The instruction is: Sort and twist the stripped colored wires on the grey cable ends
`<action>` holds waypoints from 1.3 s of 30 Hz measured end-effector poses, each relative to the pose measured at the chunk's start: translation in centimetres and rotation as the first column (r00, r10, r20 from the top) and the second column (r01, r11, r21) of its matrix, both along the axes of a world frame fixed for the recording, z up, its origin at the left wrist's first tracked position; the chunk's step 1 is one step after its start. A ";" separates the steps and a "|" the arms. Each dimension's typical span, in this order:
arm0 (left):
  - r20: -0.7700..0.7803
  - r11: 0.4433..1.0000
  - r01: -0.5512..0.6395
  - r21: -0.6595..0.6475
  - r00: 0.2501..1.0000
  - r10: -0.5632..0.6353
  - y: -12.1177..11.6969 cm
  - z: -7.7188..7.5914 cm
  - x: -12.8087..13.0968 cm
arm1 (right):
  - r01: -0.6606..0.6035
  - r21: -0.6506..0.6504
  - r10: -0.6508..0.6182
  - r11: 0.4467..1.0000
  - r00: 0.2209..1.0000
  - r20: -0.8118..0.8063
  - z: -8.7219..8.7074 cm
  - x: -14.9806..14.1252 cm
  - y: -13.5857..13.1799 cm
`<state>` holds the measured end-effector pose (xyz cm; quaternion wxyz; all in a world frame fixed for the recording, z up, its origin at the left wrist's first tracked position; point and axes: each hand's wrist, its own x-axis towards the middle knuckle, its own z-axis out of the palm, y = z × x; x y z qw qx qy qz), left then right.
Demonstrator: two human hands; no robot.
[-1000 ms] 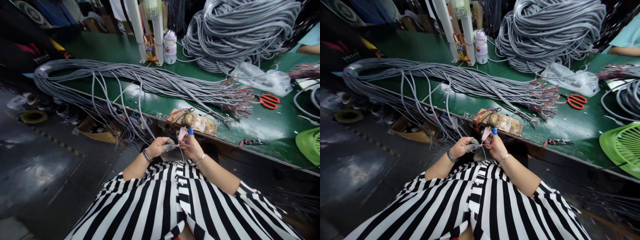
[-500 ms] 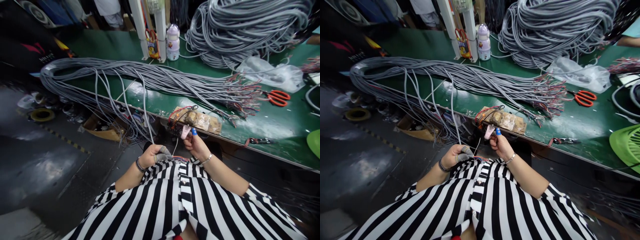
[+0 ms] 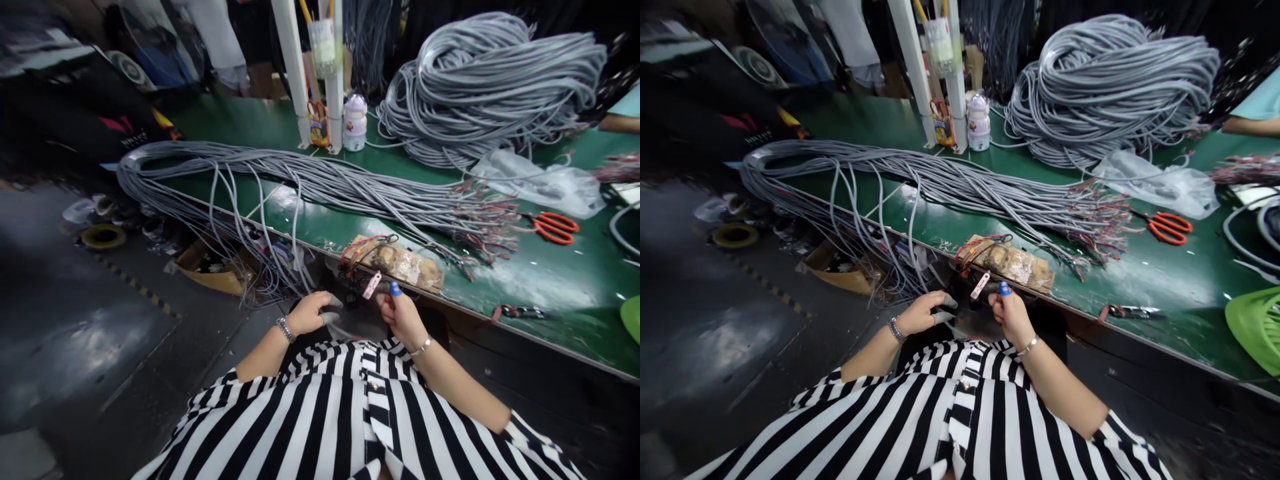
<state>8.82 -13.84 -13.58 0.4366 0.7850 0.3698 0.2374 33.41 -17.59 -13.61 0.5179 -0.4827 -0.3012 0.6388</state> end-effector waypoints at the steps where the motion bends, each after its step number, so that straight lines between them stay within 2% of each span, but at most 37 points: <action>1: -0.008 0.999 -0.021 0.039 1.000 0.022 0.5 0.4 -0.1 | 0.065 0.020 -0.066 0.998 0.997 0.036 -0.2 0.0 -0.2; 3: 0.013 0.993 -0.082 0.079 0.997 0.082 1.8 1.7 -0.1 | 0.168 0.092 -0.178 0.982 0.978 0.111 -0.6 0.3 -0.5; 5: 0.058 0.982 -0.137 0.128 0.990 0.131 3.6 3.4 0.1 | 0.200 0.222 -0.251 0.954 0.940 0.231 -0.4 1.0 -0.9; 7: 0.094 0.962 -0.175 0.210 0.983 0.158 6.0 5.0 0.8 | 0.156 0.401 -0.322 0.903 0.863 0.389 0.5 2.2 -1.0; 9: 0.083 0.928 -0.196 0.318 0.980 0.179 9.0 6.4 1.8 | 0.055 0.566 -0.412 0.823 0.743 0.527 2.0 3.7 -0.9; 11: -0.014 0.874 -0.176 0.453 0.979 0.204 12.2 7.5 3.0 | -0.032 0.663 -0.504 0.748 0.623 0.598 3.5 5.1 -0.4; 13: -0.192 0.810 -0.102 0.577 0.947 0.256 15.2 8.3 4.6 | -0.072 0.688 -0.548 0.723 0.546 0.633 4.7 6.1 0.4; 16: -0.493 0.767 0.050 0.640 0.792 0.360 18.6 9.1 7.0 | -0.106 0.653 -0.515 0.750 0.526 0.676 5.4 6.8 1.6; 18: -0.603 0.767 0.115 0.631 0.695 0.392 20.0 9.6 8.5 | -0.117 0.646 -0.500 0.754 0.534 0.681 5.4 6.9 2.1; 19: -0.630 0.768 0.137 0.625 0.670 0.393 20.5 9.9 9.0 | -0.119 0.650 -0.501 0.751 0.538 0.678 5.4 6.9 2.2; 23: -0.708 0.773 0.260 0.579 0.630 0.319 21.5 11.6 9.8 | -0.135 0.662 -0.486 0.737 0.574 0.659 5.4 7.0 2.1; 25: -0.716 0.774 0.311 0.551 0.653 0.247 22.0 12.8 9.3 | -0.135 0.666 -0.479 0.734 0.592 0.648 5.5 7.1 2.0; 26: -0.669 0.773 0.287 0.566 0.708 0.226 22.3 13.5 9.0 | -0.131 0.668 -0.477 0.732 0.601 0.641 5.6 7.1 2.0; 27: -0.570 0.773 0.212 0.598 0.790 0.225 22.7 14.1 8.7 | -0.127 0.669 -0.475 0.732 0.609 0.635 5.6 7.2 2.0; 29: -0.228 0.772 -0.077 0.631 0.933 0.279 23.4 15.4 8.2 | -0.123 0.669 -0.470 0.733 0.620 0.629 5.6 7.3 2.1; 30: -0.035 0.765 -0.246 0.595 0.943 0.331 23.7 15.9 8.1 | -0.122 0.668 -0.468 0.734 0.622 0.627 5.6 7.3 2.2; 31: 0.130 0.750 -0.393 0.531 0.913 0.386 23.8 16.4 8.2 | -0.120 0.667 -0.467 0.736 0.623 0.628 5.5 7.3 2.2; 32: 0.242 0.732 -0.494 0.469 0.869 0.431 23.7 16.9 8.3 | -0.117 0.665 -0.467 0.738 0.622 0.628 5.5 7.4 2.2; 33: 0.292 0.721 -0.538 0.437 0.843 0.452 23.3 17.2 8.6 | -0.112 0.662 -0.468 0.741 0.622 0.628 5.5 7.4 2.3; 34: 0.276 0.734 -0.516 0.443 0.857 0.435 22.6 17.5 8.9 | -0.107 0.658 -0.467 0.745 0.621 0.630 5.4 7.4 2.3; 35: 0.195 0.774 -0.418 0.476 0.908 0.371 21.7 17.7 9.3 | -0.104 0.653 -0.465 0.751 0.619 0.633 5.4 7.4 2.2; 36: 0.064 0.819 -0.260 0.512 0.962 0.265 20.5 17.7 9.7 | -0.100 0.647 -0.464 0.756 0.615 0.637 5.3 7.5 2.2; 37: -0.106 0.862 -0.046 0.505 0.988 0.115 19.2 17.7 10.1 | -0.098 0.641 -0.461 0.761 0.613 0.641 5.3 7.5 2.2; 38: -0.251 0.879 0.148 0.454 0.968 -0.033 17.9 17.6 10.6 | -0.094 0.638 -0.461 0.765 0.611 0.643 5.2 7.5 2.1; 39: -0.320 0.879 0.229 0.418 0.943 -0.093 16.7 17.4 11.1 | -0.087 0.637 -0.462 0.766 0.613 0.640 5.2 7.6 2.1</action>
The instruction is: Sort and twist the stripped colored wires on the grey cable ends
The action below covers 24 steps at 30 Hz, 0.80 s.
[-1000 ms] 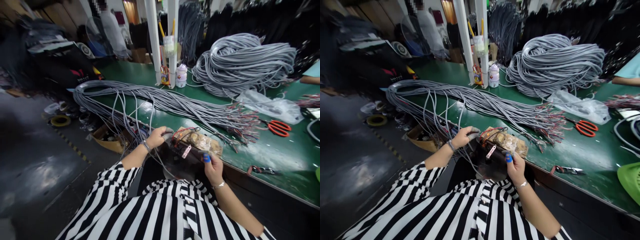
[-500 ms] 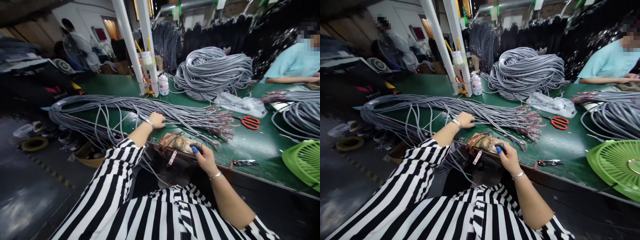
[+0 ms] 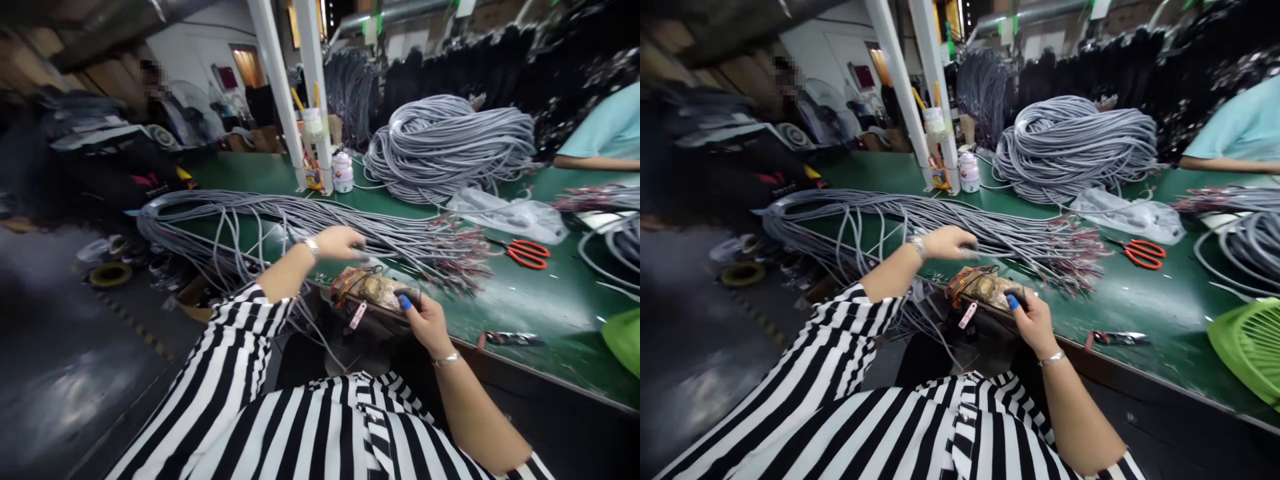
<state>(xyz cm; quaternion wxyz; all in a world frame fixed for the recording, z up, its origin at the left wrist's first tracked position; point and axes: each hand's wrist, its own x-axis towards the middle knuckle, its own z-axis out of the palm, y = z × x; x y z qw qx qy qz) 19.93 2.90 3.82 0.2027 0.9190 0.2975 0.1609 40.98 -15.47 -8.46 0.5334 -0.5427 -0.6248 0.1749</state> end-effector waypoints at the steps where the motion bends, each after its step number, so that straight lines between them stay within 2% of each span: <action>1: -0.014 1.000 0.003 -0.015 1.000 -0.003 -1.0 -0.2 0.4 | -0.005 -0.008 0.005 1.000 1.000 -0.007 -0.1 0.0 0.0; 2: 0.036 0.999 -0.015 -0.046 0.999 0.016 -1.7 -0.4 0.8 | -0.003 -0.016 0.003 1.000 1.000 -0.019 -0.1 0.1 0.0; 3: 0.143 0.994 -0.019 -0.110 0.989 0.035 -2.1 -0.5 0.9 | -0.001 -0.027 0.001 1.000 1.000 -0.025 -0.2 0.1 0.0; 4: 0.307 0.981 -0.037 -0.189 0.947 0.095 -2.3 -0.5 0.9 | 0.005 -0.040 -0.006 0.999 1.000 -0.031 -0.2 0.2 0.0; 5: 0.490 0.958 -0.052 -0.283 0.850 0.191 -2.2 -0.5 0.7 | 0.014 -0.051 -0.016 0.999 0.999 -0.035 -0.3 0.2 0.0; 6: 0.652 0.923 -0.052 -0.382 0.693 0.309 -2.0 -0.3 0.3 | 0.024 -0.064 -0.027 0.998 0.999 -0.038 -0.4 0.3 0.0; 7: 0.756 0.882 -0.035 -0.469 0.500 0.422 -1.8 -0.2 -0.3 | 0.032 -0.076 -0.035 0.997 0.999 -0.042 -0.5 0.3 0.0; 8: 0.798 0.845 -0.011 -0.534 0.323 0.508 -1.6 0.0 -0.8 | 0.037 -0.086 -0.041 0.996 0.998 -0.043 -0.6 0.3 0.0; 9: 0.805 0.822 0.011 -0.570 0.211 0.555 -1.6 0.2 -1.4 | 0.038 -0.094 -0.043 0.995 0.998 -0.042 -0.7 0.4 0.0; 10: 0.803 0.816 0.029 -0.578 0.198 0.562 -1.8 0.4 -1.8 | 0.039 -0.099 -0.043 0.994 0.998 -0.040 -0.7 0.4 0.0; 11: 0.800 0.826 0.036 -0.563 0.274 0.534 -2.2 0.5 -2.0 | 0.041 -0.101 -0.044 0.994 0.998 -0.036 -0.7 0.4 0.0; 13: 0.734 0.879 0.061 -0.473 0.580 0.355 -3.7 0.8 -1.9 | 0.046 -0.101 -0.049 0.994 0.998 -0.027 -0.8 0.5 0.0; 14: 0.647 0.911 0.102 -0.400 0.736 0.202 -4.8 0.9 -1.5 | 0.051 -0.103 -0.054 0.993 0.998 -0.026 -0.8 0.5 0.1; 15: 0.537 0.936 0.165 -0.311 0.843 0.030 -6.0 1.1 -1.0 | 0.060 -0.105 -0.062 0.993 0.998 -0.024 -0.8 0.5 0.1; 16: 0.415 0.947 0.243 -0.208 0.899 -0.139 -7.3 1.2 -0.3 | 0.074 -0.106 -0.077 0.992 0.997 -0.023 -0.8 0.6 0.1; 17: 0.280 0.944 0.315 -0.101 0.919 -0.276 -8.7 1.3 0.3 | 0.085 -0.110 -0.088 0.990 0.996 -0.022 -0.9 0.6 0.2; 18: 0.164 0.934 0.358 -0.002 0.921 -0.353 -10.2 1.3 1.0 | 0.090 -0.111 -0.093 0.990 0.995 -0.026 -0.9 0.7 0.2; 20: -0.005 0.914 0.375 0.152 0.925 -0.379 -13.0 1.0 1.9 | 0.065 -0.109 -0.071 0.992 0.996 -0.059 -1.0 0.7 0.3; 22: -0.072 0.889 0.409 0.203 0.912 -0.403 -15.4 0.3 2.0 | 0.027 -0.107 -0.037 0.994 0.995 -0.094 -0.9 0.6 0.3; 24: -0.030 0.873 0.468 0.135 0.883 -0.469 -17.5 -0.8 1.1 | 0.035 -0.105 -0.044 0.994 0.996 -0.082 -0.7 0.4 0.1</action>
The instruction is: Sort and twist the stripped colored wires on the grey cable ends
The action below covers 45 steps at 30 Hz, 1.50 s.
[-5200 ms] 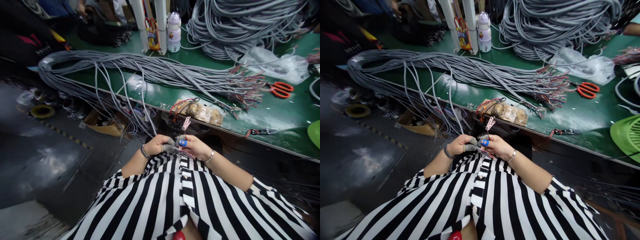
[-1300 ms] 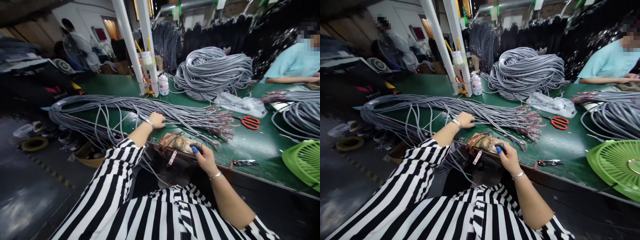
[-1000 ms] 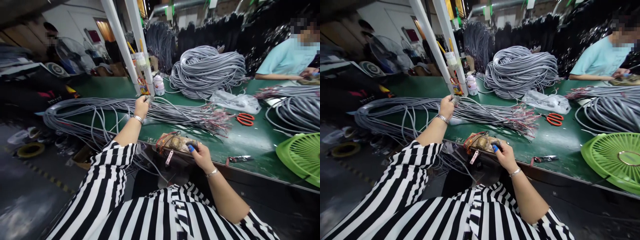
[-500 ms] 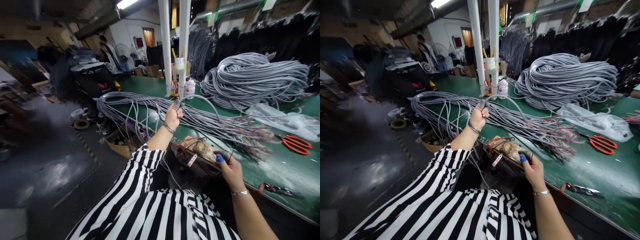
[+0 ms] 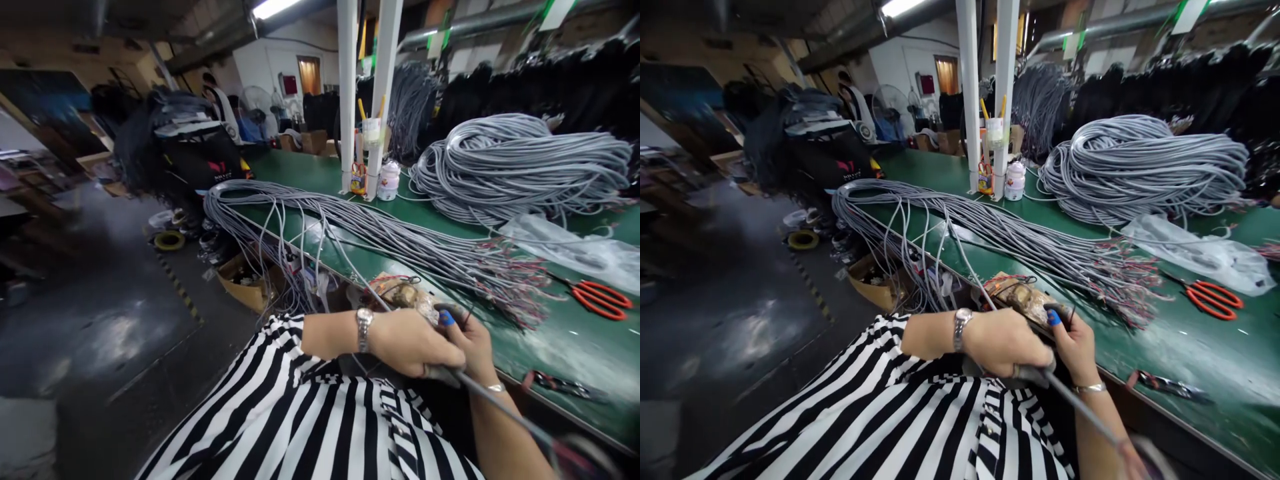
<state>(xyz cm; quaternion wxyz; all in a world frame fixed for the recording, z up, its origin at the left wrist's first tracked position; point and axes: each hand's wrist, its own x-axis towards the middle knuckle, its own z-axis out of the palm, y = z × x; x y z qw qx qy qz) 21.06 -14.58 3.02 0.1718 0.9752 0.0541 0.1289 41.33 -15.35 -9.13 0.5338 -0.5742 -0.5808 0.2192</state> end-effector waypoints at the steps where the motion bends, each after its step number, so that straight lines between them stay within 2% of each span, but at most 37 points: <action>1: 0.029 0.995 0.013 -0.097 1.000 -0.011 -0.8 -0.7 -0.8 | 0.014 -0.001 -0.014 1.000 1.000 0.021 0.2 -0.1 -0.1; 2: 0.071 0.974 0.002 -0.227 0.997 0.015 -1.6 -1.4 -1.7 | 0.030 -0.001 -0.030 1.000 0.999 0.043 0.4 -0.3 -0.3; 3: 0.109 0.923 -0.043 -0.382 0.990 0.091 -2.2 -2.3 -2.8 | 0.035 0.004 -0.035 0.999 0.998 0.059 0.6 -0.4 -0.4; 4: 0.120 0.831 -0.086 -0.550 0.976 0.180 -2.7 -3.2 -4.0 | 0.035 0.009 -0.035 0.999 0.997 0.069 0.7 -0.5 -0.5; 5: 0.098 0.694 -0.144 -0.705 0.950 0.296 -3.2 -4.2 -5.3 | 0.031 0.020 -0.032 0.999 0.997 0.076 0.8 -0.6 -0.7; 6: 0.054 0.528 -0.189 -0.828 0.911 0.410 -3.6 -5.3 -6.5 | 0.002 0.043 -0.006 0.999 0.996 0.093 0.9 -0.6 -0.9; 7: -0.006 0.369 -0.219 -0.903 0.865 0.501 -4.0 -6.5 -7.7 | -0.020 0.048 0.015 0.999 0.994 0.111 0.9 -0.8 -1.1; 8: -0.068 0.246 -0.253 -0.936 0.813 0.579 -4.4 -7.6 -8.9 | -0.022 0.047 0.016 0.999 0.991 0.130 0.9 -1.0 -1.3; 9: -0.118 0.166 -0.284 -0.944 0.763 0.635 -4.8 -8.6 -10.0 | -0.035 0.032 0.030 0.999 0.990 0.138 0.8 -1.3 -1.6; 10: -0.163 0.112 -0.314 -0.943 0.728 0.666 -5.2 -9.5 -10.9 | -0.051 0.010 0.049 0.999 0.991 0.123 0.7 -1.8 -1.9; 12: -0.232 0.054 -0.367 -0.929 0.689 0.687 -6.0 -10.9 -12.4 | -0.128 -0.042 0.130 0.991 0.991 0.039 0.4 -3.3 -2.8; 16: -0.299 0.018 -0.423 -0.906 0.669 0.680 -6.9 -12.0 -13.5 | -0.384 -0.133 0.363 0.914 0.919 -0.154 0.0 -7.2 -4.6; 19: -0.311 0.035 -0.470 -0.882 0.636 0.706 -6.8 -12.4 -13.2 | -0.457 -0.186 0.416 0.869 0.882 -0.222 0.1 -9.0 -5.5; 21: -0.311 0.062 -0.502 -0.863 0.624 0.717 -6.7 -12.7 -13.0 | -0.449 -0.202 0.399 0.870 0.884 -0.246 0.3 -9.3 -5.7; 24: -0.316 0.109 -0.536 -0.837 0.636 0.705 -6.6 -13.4 -12.6 | -0.395 -0.184 0.341 0.900 0.902 -0.267 0.8 -9.1 -5.8; 27: -0.323 0.120 -0.542 -0.832 0.648 0.689 -6.4 -13.8 -12.1 | -0.336 -0.180 0.279 0.924 0.918 -0.283 1.0 -8.9 -5.6; 30: -0.289 0.099 -0.476 -0.874 0.672 0.682 -5.9 -13.4 -11.1 | -0.311 -0.190 0.247 0.931 0.921 -0.302 0.7 -8.9 -5.4; 34: -0.256 0.034 -0.353 -0.935 0.737 0.625 -4.6 -12.5 -9.3 | -0.294 -0.169 0.233 0.941 0.923 -0.308 0.1 -8.7 -5.6; 37: -0.223 0.028 -0.318 -0.948 0.723 0.654 -3.7 -12.6 -8.4 | -0.325 -0.169 0.263 0.931 0.913 -0.311 -0.2 -8.0 -6.1; 39: -0.182 0.061 -0.327 -0.943 0.660 0.729 -3.4 -13.0 -8.1 | -0.422 -0.181 0.347 0.888 0.875 -0.337 -0.4 -7.3 -6.5; 41: -0.123 0.119 -0.353 -0.928 0.592 0.797 -3.5 -13.5 -8.3 | -0.500 -0.194 0.384 0.844 0.816 -0.432 -0.8 -6.8 -6.6; 43: -0.072 0.176 -0.368 -0.913 0.570 0.818 -3.6 -13.7 -8.7 | -0.490 -0.224 0.291 0.843 0.764 -0.576 -1.3 -6.5 -6.5; 45: -0.059 0.196 -0.347 -0.917 0.605 0.794 -3.9 -13.7 -9.1 | -0.450 -0.281 0.150 0.848 0.712 -0.686 -1.7 -6.7 -6.1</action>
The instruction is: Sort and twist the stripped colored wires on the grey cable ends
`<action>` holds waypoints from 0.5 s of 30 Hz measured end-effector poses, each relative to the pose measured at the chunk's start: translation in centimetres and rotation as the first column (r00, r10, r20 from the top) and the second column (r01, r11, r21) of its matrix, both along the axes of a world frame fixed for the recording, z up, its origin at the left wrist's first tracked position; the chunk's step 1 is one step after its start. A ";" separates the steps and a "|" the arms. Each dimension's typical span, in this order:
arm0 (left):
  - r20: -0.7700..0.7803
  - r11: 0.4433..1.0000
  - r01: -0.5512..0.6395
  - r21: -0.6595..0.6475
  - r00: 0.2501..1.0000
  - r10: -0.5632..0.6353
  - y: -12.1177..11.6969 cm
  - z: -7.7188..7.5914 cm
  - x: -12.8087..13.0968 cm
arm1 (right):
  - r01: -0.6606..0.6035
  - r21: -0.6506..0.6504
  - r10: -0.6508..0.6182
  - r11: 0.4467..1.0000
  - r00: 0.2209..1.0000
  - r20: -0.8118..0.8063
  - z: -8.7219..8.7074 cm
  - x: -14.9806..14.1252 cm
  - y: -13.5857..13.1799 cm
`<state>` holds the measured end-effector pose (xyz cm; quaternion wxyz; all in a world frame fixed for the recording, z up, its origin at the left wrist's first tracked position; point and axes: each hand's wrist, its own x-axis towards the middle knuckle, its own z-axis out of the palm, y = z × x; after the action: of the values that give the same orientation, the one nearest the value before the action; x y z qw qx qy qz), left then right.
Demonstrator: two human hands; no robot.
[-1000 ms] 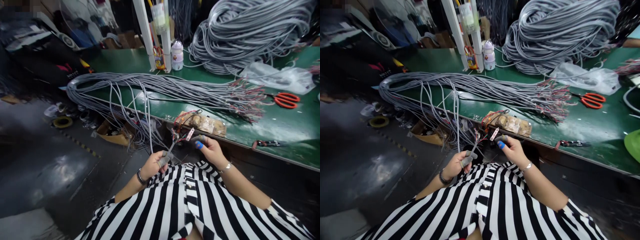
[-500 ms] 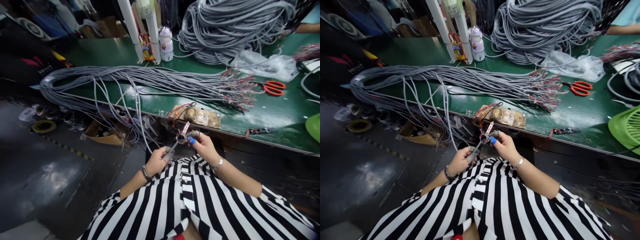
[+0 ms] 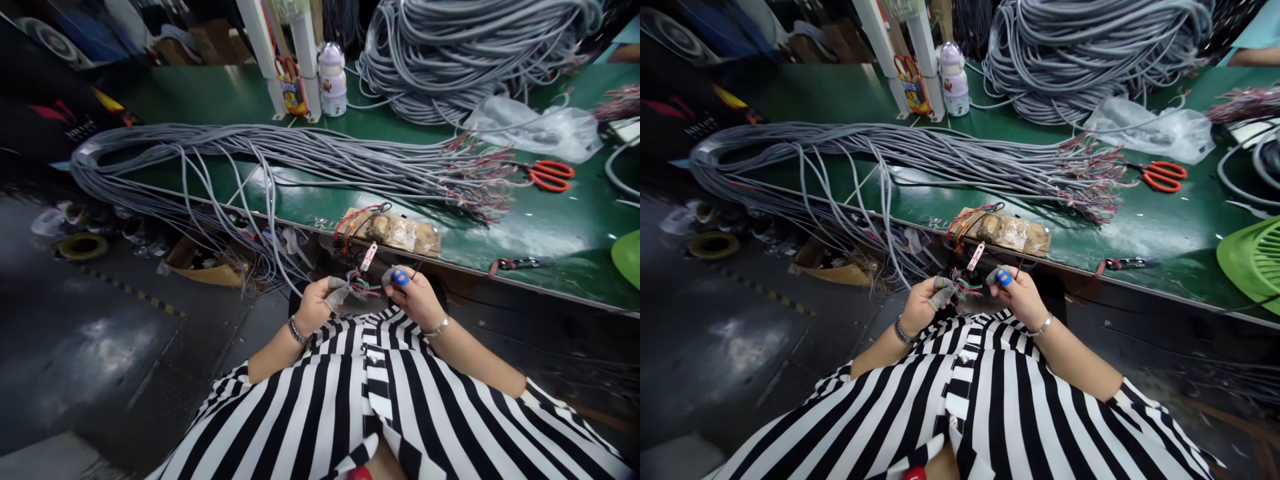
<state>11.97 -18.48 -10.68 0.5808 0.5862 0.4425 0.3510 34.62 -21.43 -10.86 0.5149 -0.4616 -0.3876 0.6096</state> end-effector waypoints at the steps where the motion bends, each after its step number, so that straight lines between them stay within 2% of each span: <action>1: 0.023 0.999 0.030 -0.016 0.999 -0.030 -0.1 0.0 -0.2 | 0.014 -0.042 -0.015 0.999 0.999 -0.034 -0.1 -0.2 0.2; 8: 0.164 0.975 0.168 -0.147 0.976 -0.144 -0.4 -0.2 -0.5 | -0.211 -0.089 0.179 0.973 0.944 -0.276 0.8 -3.3 1.0; 11: 0.173 0.958 0.217 -0.189 0.967 -0.185 -0.3 -0.4 -0.4 | -0.205 -0.127 0.150 0.970 0.925 -0.349 0.9 -4.0 0.9; 15: 0.126 0.925 0.288 -0.249 0.956 -0.264 0.0 -0.4 -0.3 | -0.174 -0.143 0.111 0.974 0.922 -0.370 0.6 -4.2 0.8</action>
<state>11.72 -18.47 -11.10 0.7168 0.5433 0.3719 0.2296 30.46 -20.66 -10.29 0.4893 -0.3555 -0.2651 0.7510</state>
